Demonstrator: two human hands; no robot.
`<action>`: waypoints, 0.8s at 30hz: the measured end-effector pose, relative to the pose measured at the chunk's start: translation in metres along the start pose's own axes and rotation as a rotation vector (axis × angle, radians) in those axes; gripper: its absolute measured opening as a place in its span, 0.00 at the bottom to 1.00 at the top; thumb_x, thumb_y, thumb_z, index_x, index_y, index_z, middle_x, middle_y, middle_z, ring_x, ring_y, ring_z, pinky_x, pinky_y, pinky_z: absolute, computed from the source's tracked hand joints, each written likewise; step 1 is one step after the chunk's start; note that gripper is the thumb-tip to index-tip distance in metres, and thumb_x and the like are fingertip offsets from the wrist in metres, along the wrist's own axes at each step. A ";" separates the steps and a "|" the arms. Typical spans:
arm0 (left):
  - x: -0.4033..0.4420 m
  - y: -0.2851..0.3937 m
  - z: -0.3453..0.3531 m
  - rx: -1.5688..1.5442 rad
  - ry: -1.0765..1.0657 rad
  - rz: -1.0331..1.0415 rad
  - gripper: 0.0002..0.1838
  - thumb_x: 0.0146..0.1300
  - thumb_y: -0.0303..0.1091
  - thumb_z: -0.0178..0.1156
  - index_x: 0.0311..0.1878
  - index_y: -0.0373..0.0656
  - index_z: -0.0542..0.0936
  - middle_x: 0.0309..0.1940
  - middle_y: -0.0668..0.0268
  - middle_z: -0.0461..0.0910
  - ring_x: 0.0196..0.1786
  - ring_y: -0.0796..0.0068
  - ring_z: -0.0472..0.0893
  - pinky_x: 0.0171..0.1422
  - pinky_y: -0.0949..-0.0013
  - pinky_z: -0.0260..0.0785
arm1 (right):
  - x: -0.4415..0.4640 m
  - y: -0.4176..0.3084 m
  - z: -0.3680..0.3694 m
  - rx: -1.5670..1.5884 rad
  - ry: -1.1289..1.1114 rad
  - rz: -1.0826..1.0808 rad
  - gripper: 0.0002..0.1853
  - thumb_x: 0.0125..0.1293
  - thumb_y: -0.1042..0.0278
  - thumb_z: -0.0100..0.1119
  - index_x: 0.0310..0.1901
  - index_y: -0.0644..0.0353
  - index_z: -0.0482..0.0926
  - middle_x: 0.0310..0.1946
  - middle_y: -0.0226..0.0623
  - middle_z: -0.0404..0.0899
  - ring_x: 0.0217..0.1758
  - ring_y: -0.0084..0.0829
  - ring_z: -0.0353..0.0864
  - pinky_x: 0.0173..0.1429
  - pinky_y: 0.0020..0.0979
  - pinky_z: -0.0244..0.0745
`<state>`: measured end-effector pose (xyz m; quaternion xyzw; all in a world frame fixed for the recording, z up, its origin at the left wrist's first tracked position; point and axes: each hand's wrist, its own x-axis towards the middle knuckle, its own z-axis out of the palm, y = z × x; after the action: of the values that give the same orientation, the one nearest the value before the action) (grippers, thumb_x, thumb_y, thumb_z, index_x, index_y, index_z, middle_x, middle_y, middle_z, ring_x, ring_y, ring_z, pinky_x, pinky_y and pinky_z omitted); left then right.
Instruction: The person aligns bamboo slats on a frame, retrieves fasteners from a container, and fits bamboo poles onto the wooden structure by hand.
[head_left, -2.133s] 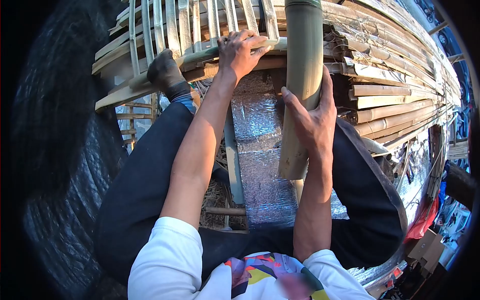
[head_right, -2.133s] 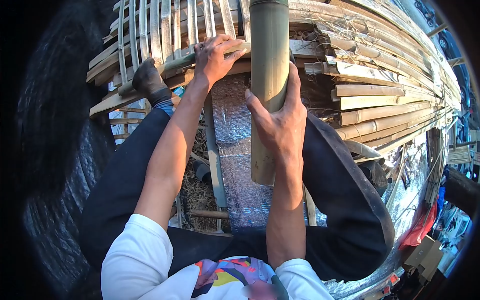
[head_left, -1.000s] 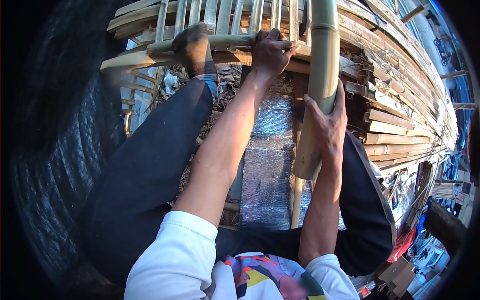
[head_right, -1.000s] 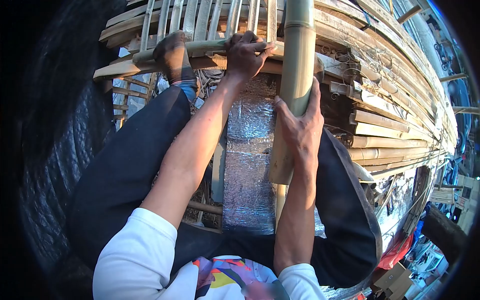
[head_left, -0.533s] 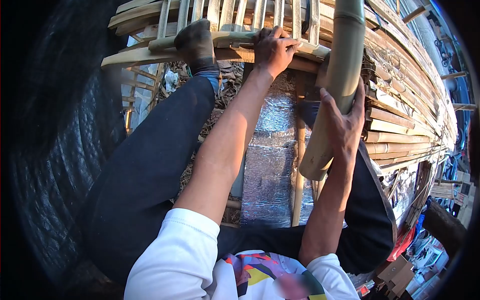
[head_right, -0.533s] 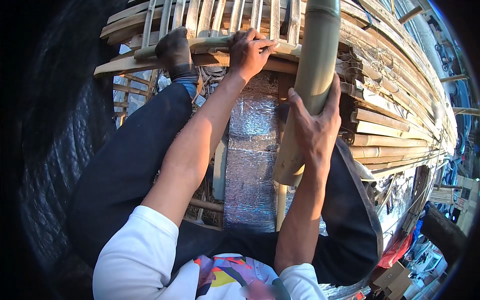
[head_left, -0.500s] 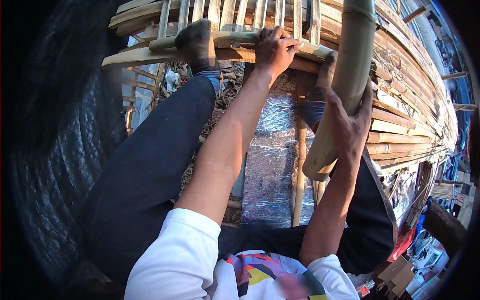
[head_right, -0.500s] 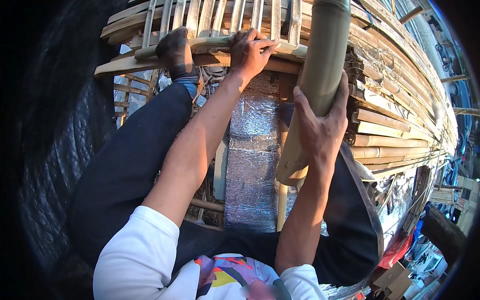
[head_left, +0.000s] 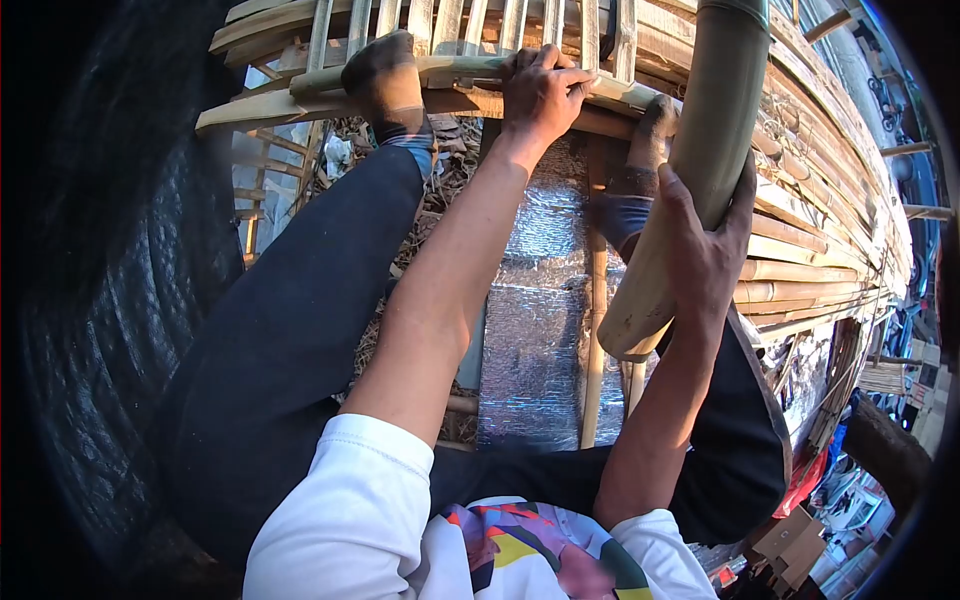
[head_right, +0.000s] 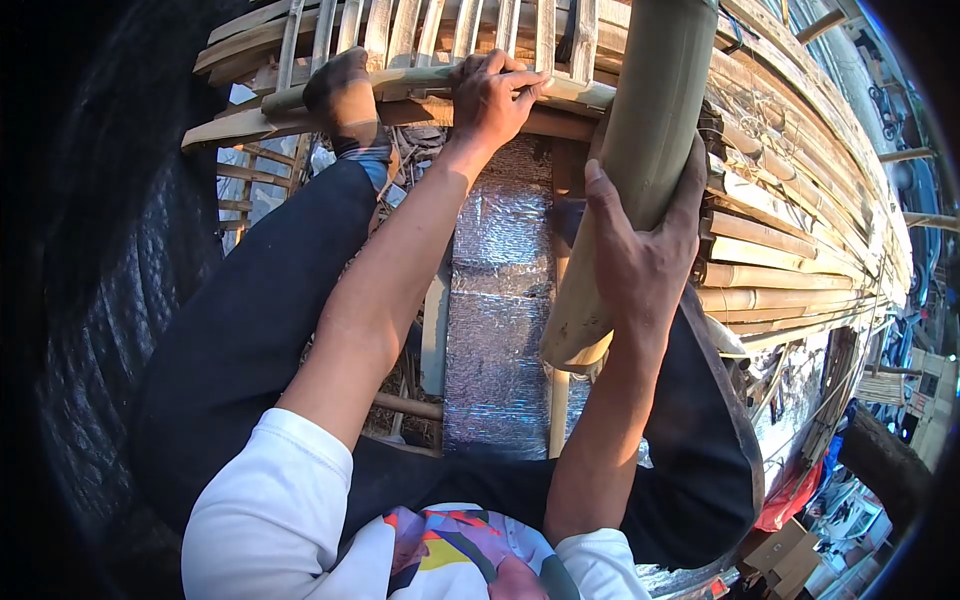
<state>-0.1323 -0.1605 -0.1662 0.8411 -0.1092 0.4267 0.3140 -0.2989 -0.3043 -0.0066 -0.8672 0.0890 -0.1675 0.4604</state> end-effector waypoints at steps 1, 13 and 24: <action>-0.001 0.000 0.000 0.017 -0.002 0.004 0.08 0.56 0.47 0.72 0.33 0.57 0.91 0.34 0.76 0.80 0.45 0.67 0.77 0.53 0.59 0.64 | -0.001 0.005 0.003 -0.001 0.001 0.000 0.45 0.58 0.58 0.73 0.74 0.56 0.59 0.49 0.55 0.83 0.49 0.45 0.87 0.55 0.42 0.81; -0.003 -0.002 0.001 0.003 0.001 0.007 0.08 0.58 0.47 0.71 0.33 0.57 0.91 0.34 0.76 0.80 0.46 0.68 0.78 0.55 0.60 0.64 | -0.010 -0.002 0.012 0.066 -0.028 -0.037 0.44 0.59 0.62 0.71 0.74 0.55 0.57 0.50 0.56 0.83 0.49 0.48 0.87 0.54 0.41 0.81; -0.003 -0.005 0.004 -0.037 0.029 0.008 0.03 0.52 0.39 0.74 0.31 0.58 0.90 0.34 0.76 0.80 0.46 0.67 0.77 0.59 0.57 0.62 | 0.002 0.003 0.005 0.061 -0.019 0.046 0.45 0.60 0.58 0.72 0.75 0.53 0.57 0.50 0.53 0.83 0.50 0.39 0.86 0.54 0.38 0.81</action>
<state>-0.1299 -0.1595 -0.1726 0.8284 -0.1160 0.4380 0.3293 -0.2953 -0.3026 -0.0117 -0.8522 0.0992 -0.1511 0.4911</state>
